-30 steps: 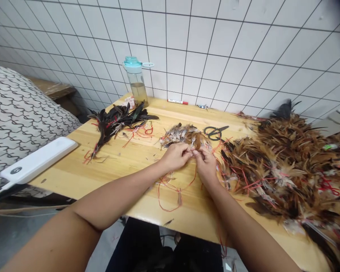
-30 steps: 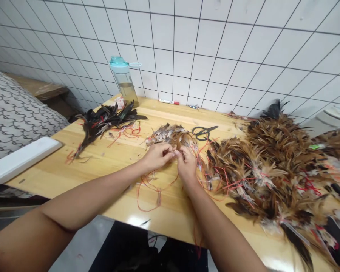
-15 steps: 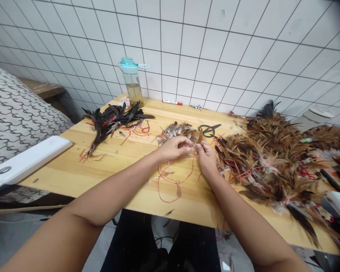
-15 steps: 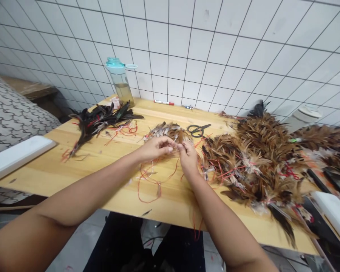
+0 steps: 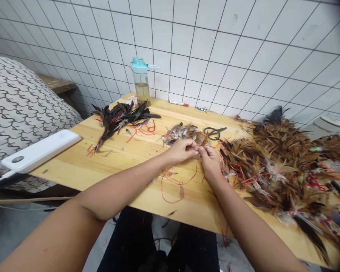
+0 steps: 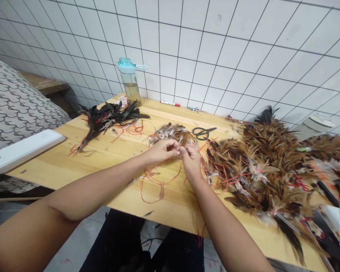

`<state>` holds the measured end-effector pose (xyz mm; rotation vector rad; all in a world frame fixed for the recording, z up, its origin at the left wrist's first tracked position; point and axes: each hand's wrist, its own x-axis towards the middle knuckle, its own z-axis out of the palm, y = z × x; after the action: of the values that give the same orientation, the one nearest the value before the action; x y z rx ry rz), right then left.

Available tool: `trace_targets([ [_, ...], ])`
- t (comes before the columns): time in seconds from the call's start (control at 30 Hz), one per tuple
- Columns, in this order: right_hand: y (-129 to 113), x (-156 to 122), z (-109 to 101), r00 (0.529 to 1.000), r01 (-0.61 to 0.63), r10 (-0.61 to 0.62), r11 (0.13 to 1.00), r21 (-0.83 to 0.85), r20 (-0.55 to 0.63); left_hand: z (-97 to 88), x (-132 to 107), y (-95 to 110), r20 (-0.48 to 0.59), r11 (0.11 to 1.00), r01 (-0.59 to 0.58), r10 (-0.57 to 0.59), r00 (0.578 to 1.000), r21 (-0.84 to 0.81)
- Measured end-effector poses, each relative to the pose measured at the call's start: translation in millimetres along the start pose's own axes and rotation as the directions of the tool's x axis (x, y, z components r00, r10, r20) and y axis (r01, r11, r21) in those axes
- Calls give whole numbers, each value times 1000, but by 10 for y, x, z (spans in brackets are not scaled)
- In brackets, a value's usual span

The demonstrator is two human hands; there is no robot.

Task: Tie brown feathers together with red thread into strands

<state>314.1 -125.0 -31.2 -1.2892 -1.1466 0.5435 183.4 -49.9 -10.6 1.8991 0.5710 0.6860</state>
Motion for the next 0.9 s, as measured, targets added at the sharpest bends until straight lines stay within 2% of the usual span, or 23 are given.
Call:
trace_targets([
  [0.17,7,-15,24,997,-73,72,994,86,19,-36,22,-31,-14,1000,7,-6,1000,15],
  [0.3,68,16,-3,991,-111,101,986,121,85,-6,30,-59,-54,998,41,-39,998,42],
  [0.43,104,31,-47,991,-107,102,993,56,86,-47,41,-43,-5,994,-43,44,999,104],
  [0.5,103,25,-57,986,-141,137,989,34,96,-176,75,-78,-77,982,-65,80,994,177],
  [0.53,102,21,-59,982,-163,158,986,38,105,-270,99,-121,-172,969,-51,94,981,241],
  [0.6,106,13,-57,975,-203,194,976,73,111,-489,155,-255,-362,921,44,108,926,388],
  [0.67,123,9,-56,970,-233,220,964,128,104,-700,208,-425,-468,864,185,65,881,468],
  [0.77,160,8,-57,961,-273,256,942,197,106,-887,272,-638,-474,775,326,-39,880,541],
  [0.9,181,5,-53,957,-290,273,930,227,104,-871,356,-729,-455,687,382,-84,887,618],
])
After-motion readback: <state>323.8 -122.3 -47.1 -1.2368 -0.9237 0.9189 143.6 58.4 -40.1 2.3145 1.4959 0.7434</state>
